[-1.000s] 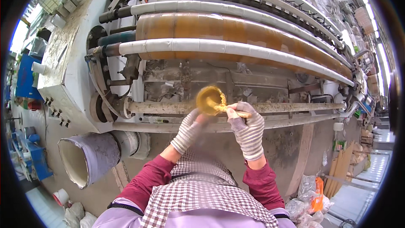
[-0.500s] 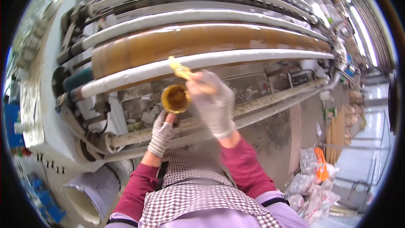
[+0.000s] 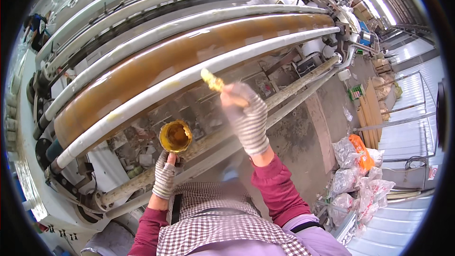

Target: Operating a machine to wrap plastic cores with film, including loading cores, applying adhesive, and organizing finished rollers.

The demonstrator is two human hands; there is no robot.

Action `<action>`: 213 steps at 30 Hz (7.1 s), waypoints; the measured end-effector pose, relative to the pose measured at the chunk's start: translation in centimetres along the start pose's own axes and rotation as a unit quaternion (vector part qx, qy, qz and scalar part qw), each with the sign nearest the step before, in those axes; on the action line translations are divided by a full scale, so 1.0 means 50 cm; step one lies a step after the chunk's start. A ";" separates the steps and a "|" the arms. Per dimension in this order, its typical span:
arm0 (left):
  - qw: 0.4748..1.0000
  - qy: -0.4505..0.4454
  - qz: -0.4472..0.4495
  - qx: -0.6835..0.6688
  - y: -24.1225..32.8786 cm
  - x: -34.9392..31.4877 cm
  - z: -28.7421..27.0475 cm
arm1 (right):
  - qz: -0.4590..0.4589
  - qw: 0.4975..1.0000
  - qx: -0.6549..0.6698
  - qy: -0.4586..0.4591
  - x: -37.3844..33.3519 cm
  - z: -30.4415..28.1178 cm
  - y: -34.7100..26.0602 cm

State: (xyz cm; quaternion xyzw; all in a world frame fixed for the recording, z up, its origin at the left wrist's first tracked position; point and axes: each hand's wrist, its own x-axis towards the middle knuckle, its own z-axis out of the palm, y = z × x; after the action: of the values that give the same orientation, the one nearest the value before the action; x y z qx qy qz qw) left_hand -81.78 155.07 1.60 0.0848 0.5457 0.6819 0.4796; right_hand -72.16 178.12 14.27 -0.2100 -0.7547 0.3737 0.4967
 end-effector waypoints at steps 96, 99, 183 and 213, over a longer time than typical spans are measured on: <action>0.985 -0.143 0.039 0.085 -0.031 1.535 2.680 | 0.104 0.991 0.014 0.084 1.410 -2.161 1.255; 0.983 -0.146 0.060 0.094 -0.051 1.607 2.718 | 0.122 0.992 -0.008 0.040 1.487 -2.126 1.307; 0.955 -0.023 0.259 -0.145 -0.050 0.950 1.798 | 0.207 0.934 0.203 -0.210 0.814 -1.343 1.108; 0.863 0.107 0.161 -0.467 0.023 0.806 1.283 | 0.462 0.788 0.379 -0.145 0.805 -0.892 0.963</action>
State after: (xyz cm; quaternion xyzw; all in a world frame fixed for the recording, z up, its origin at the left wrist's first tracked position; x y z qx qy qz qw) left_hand -62.58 227.75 11.12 -0.1363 0.1901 0.9295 0.2853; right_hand -51.18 252.12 11.04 -0.2719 -0.4284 0.8407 0.1891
